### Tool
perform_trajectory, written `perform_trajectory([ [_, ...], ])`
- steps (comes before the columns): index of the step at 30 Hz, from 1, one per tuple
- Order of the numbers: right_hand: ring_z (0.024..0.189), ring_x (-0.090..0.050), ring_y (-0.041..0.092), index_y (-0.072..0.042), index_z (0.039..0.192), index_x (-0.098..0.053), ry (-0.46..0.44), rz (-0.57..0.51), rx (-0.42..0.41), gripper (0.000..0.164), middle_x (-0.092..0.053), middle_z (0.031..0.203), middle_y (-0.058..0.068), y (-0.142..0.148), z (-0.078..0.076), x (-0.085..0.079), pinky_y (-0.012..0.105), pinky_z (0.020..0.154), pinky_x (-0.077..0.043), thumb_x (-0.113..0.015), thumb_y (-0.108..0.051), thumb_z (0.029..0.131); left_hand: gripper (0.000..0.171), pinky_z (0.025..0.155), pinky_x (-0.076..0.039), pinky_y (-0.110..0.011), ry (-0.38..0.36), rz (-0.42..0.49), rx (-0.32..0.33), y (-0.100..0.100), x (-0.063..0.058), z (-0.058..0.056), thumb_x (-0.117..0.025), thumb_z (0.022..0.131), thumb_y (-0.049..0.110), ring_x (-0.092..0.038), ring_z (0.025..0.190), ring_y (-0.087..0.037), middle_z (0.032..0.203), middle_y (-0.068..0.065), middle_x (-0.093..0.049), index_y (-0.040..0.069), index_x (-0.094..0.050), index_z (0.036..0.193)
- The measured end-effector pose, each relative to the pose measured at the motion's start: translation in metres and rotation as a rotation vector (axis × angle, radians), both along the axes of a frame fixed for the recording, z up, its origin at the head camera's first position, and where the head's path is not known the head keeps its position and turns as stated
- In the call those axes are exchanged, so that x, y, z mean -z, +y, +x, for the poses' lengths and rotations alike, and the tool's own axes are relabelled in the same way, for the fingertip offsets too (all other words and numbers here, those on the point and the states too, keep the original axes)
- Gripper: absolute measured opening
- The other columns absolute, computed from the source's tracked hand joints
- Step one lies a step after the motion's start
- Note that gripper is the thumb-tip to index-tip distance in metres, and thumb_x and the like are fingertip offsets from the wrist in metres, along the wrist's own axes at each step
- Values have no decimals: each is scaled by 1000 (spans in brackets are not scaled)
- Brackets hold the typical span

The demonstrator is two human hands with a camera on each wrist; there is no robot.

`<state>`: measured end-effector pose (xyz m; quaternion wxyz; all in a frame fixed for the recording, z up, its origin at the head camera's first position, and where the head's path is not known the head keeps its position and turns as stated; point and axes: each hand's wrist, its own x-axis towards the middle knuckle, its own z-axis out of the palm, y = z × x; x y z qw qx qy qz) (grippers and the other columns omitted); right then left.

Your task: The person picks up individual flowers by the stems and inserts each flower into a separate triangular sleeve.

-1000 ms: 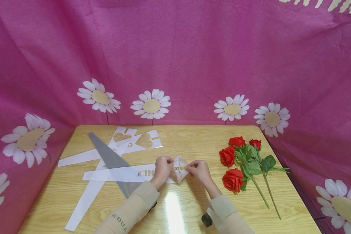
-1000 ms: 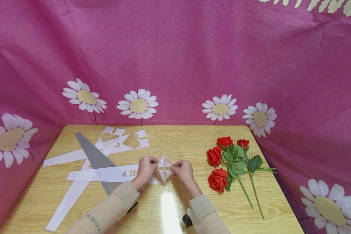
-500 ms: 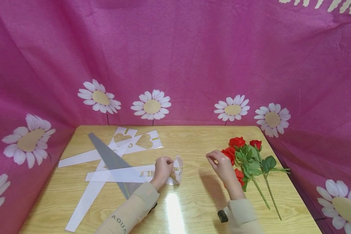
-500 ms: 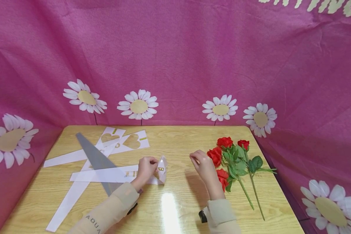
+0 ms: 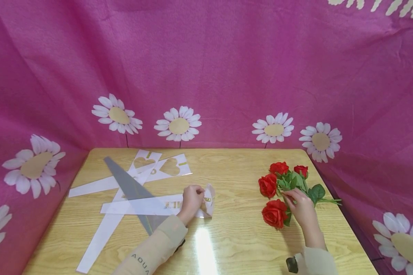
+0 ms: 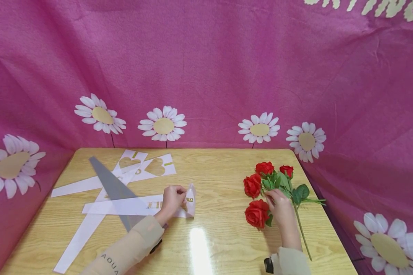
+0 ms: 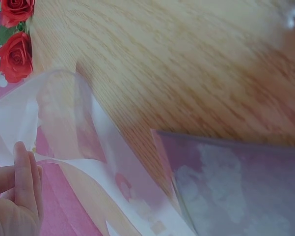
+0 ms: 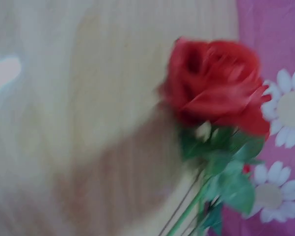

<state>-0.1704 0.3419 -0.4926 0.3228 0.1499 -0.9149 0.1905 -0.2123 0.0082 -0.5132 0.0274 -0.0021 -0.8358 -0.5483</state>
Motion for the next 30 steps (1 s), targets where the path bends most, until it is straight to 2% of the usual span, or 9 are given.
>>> perform_trajectory([
  [8, 64, -59, 26, 5, 77, -66, -34, 16, 22, 19, -59, 73, 12, 18, 8, 23, 41, 55, -51, -72, 15, 62, 9, 43, -47, -16, 40, -3, 23, 1, 2, 3, -58, 76, -14, -57, 47, -13, 68, -15, -63, -10, -65, 80],
  [18, 64, -60, 29, 4, 75, -65, -118, 54, -5, 21, -59, 73, 11, 28, 9, 45, 41, 54, -50, -69, 18, 61, 10, 44, -47, -16, 24, 1, 18, 2, 0, 5, -58, 76, -13, -58, 48, -13, 68, -14, -62, -9, -66, 81],
  [24, 66, -60, 29, 4, 74, -64, -127, 81, -12, 23, -59, 76, 13, 29, 6, 52, 41, 55, -50, -69, 20, 59, 10, 43, -47, -16, 35, -1, 17, 1, 1, 5, -57, 76, -14, -59, 48, -17, 67, -15, -62, -10, -66, 79],
  [30, 70, -59, 30, 6, 77, -64, -172, 98, -37, 23, -58, 80, 15, 27, 5, 51, 43, 60, -51, -66, 21, 59, 10, 44, -47, -16, 31, -12, 10, 2, 1, 5, -58, 76, -14, -60, 48, -18, 67, -14, -62, -9, -66, 79],
])
